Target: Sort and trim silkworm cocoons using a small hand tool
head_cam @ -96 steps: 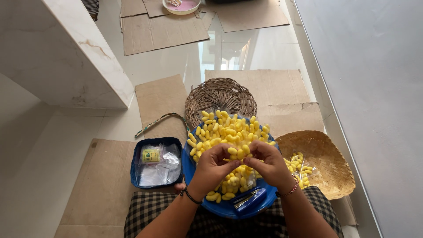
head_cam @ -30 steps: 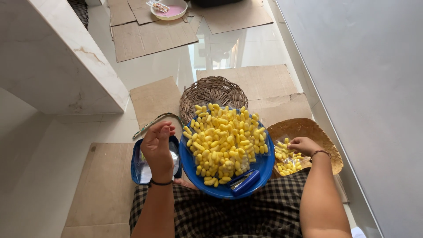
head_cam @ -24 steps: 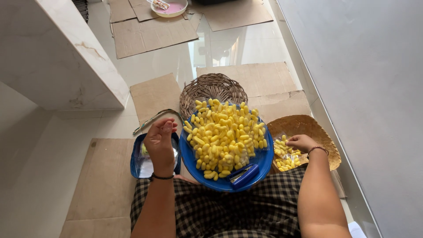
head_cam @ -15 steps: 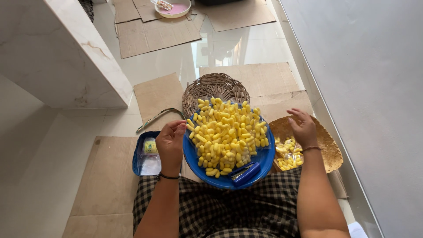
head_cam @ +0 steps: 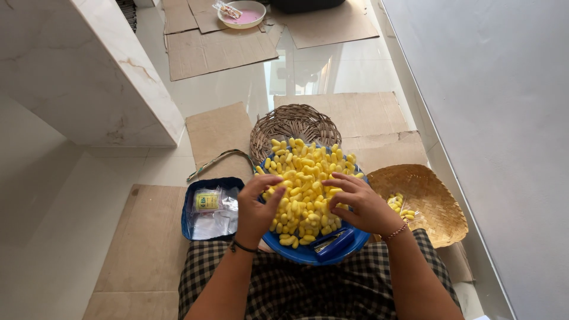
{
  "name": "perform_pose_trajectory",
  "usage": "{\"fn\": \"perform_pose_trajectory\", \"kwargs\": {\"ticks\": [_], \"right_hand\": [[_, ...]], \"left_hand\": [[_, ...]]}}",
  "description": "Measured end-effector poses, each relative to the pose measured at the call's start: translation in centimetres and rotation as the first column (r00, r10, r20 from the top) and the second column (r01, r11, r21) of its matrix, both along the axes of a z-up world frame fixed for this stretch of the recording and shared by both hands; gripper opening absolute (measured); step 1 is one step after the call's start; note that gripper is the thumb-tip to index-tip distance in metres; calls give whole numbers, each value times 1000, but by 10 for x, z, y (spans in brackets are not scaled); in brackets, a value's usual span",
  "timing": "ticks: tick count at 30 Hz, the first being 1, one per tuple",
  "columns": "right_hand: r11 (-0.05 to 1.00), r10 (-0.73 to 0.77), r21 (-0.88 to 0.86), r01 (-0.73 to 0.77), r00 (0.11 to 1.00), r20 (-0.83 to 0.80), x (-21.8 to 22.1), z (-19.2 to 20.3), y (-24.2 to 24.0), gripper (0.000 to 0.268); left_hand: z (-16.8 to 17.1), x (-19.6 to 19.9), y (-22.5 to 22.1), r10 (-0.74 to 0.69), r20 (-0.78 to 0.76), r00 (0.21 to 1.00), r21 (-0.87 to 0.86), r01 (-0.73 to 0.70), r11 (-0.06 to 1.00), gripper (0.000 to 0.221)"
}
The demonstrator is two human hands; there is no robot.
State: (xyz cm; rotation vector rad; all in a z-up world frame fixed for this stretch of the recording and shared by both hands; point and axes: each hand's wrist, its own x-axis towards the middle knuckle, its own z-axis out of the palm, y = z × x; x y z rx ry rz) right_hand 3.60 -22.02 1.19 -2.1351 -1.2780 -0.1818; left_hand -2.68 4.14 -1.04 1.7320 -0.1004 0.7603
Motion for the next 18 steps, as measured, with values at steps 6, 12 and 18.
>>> {"fn": "perform_pose_trajectory", "kwargs": {"ticks": [6,12,18], "right_hand": [[984,33,174,-22,998,-61,-6,16,-11,5],[934,31,358,9,994,-108,-18,15,-7,6],[894,57,449,9,989,-133,-34,18,9,9]], "left_hand": [[9,-16,-32,-180,72,981,221,161,962,51],[26,-27,-52,-213,17,977,254,202,946,69],[27,-30,-55,-317,-231,920,19,330,944,44]]}}
